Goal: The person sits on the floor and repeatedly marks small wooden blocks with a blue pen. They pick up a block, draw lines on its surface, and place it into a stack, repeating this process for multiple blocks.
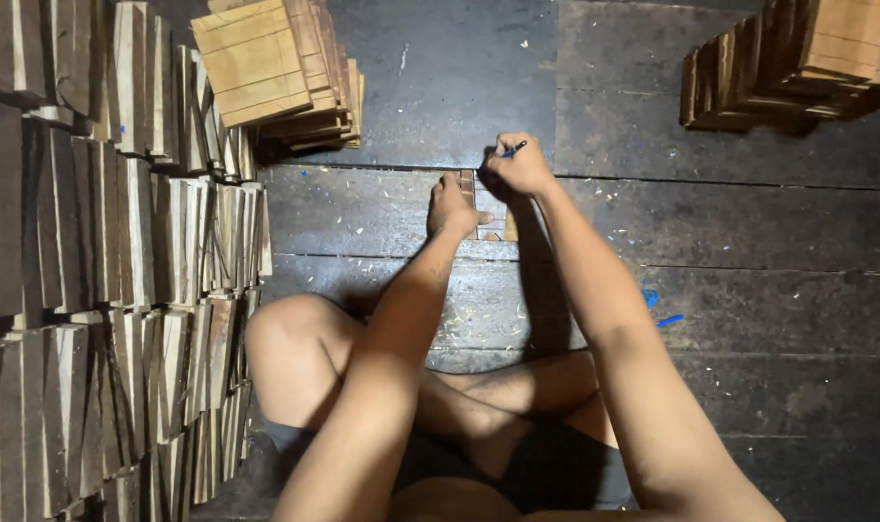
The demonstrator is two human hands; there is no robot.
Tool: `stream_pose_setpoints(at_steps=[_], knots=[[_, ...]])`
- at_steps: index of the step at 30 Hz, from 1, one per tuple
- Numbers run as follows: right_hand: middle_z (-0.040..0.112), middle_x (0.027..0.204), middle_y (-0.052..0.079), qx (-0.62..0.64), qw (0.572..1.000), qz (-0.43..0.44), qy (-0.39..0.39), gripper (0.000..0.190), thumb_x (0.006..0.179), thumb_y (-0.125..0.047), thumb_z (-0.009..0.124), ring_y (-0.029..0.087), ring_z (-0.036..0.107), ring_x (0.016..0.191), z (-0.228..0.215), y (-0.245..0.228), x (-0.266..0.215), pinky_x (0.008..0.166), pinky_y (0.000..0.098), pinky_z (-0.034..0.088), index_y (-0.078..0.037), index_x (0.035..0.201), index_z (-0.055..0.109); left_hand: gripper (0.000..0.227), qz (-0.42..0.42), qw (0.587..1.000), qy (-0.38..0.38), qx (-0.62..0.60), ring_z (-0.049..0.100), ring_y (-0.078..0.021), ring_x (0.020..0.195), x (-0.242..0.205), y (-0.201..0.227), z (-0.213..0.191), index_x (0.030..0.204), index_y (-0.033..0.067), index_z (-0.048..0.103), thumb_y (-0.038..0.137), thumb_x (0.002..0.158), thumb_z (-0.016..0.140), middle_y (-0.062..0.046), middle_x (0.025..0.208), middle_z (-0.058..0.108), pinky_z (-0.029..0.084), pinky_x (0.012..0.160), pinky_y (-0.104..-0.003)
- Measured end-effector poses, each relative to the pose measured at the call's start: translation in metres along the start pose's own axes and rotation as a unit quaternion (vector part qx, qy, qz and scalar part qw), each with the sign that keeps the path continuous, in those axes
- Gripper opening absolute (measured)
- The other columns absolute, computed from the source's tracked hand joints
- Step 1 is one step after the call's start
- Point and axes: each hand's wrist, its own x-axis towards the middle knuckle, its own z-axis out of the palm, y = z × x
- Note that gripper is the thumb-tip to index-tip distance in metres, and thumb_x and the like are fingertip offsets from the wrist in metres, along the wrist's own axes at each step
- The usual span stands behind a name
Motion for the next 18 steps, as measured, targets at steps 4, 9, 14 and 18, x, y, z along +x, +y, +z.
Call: stream_pose_setpoints(at_steps=[4, 9, 14, 18], knots=[[0.056, 0.057, 0.011, 0.027, 0.999, 0.022, 0.038, 0.016, 0.075, -0.013, 0.077, 0.023, 0.059, 0.061, 0.012, 0.015, 0.000, 0.057, 0.0346, 0.044, -0.008, 0.072, 0.061, 0.088, -0.001, 1.000, 0.001, 0.002, 0.051, -0.0406, 0.138, 0.008, -0.002, 0.001, 0.132, 0.0123, 0.043, 0.017, 0.064, 0.100, -0.018, 0.146, 0.047, 0.047, 0.108, -0.063], [0.055, 0.056, 0.014, 0.027, 0.999, 0.030, 0.036, 0.014, 0.074, -0.014, 0.074, 0.024, 0.059, 0.059, 0.003, 0.017, -0.005, 0.056, 0.0353, 0.044, -0.010, 0.070, 0.062, 0.088, 0.006, 1.000, 0.000, 0.000, 0.052, -0.0416, 0.137, 0.008, -0.007, 0.004, 0.131, 0.0139, 0.044, 0.018, 0.064, 0.100, -0.018, 0.145, 0.048, 0.048, 0.107, -0.063], [0.064, 0.063, 0.018, -0.048, 0.999, -0.007, -0.024, 0.013, 0.068, -0.012, 0.076, 0.036, 0.067, 0.067, -0.025, 0.016, 0.013, 0.062, 0.0423, 0.050, -0.007, 0.071, 0.064, 0.086, 0.009, 1.000, -0.006, -0.002, 0.051, -0.0426, 0.138, 0.000, 0.002, -0.003, 0.129, 0.0113, 0.043, 0.018, 0.064, 0.100, -0.020, 0.145, 0.048, 0.046, 0.110, -0.060], [0.068, 0.068, 0.017, -0.113, 0.992, -0.024, -0.046, 0.006, 0.070, -0.012, 0.072, 0.041, 0.072, 0.076, -0.034, 0.002, 0.017, 0.066, 0.0483, 0.053, -0.008, 0.073, 0.068, 0.086, 0.006, 1.000, -0.010, 0.003, 0.051, -0.0425, 0.138, 0.000, -0.001, -0.003, 0.129, 0.0110, 0.044, 0.020, 0.065, 0.100, -0.020, 0.145, 0.048, 0.046, 0.112, -0.059]])
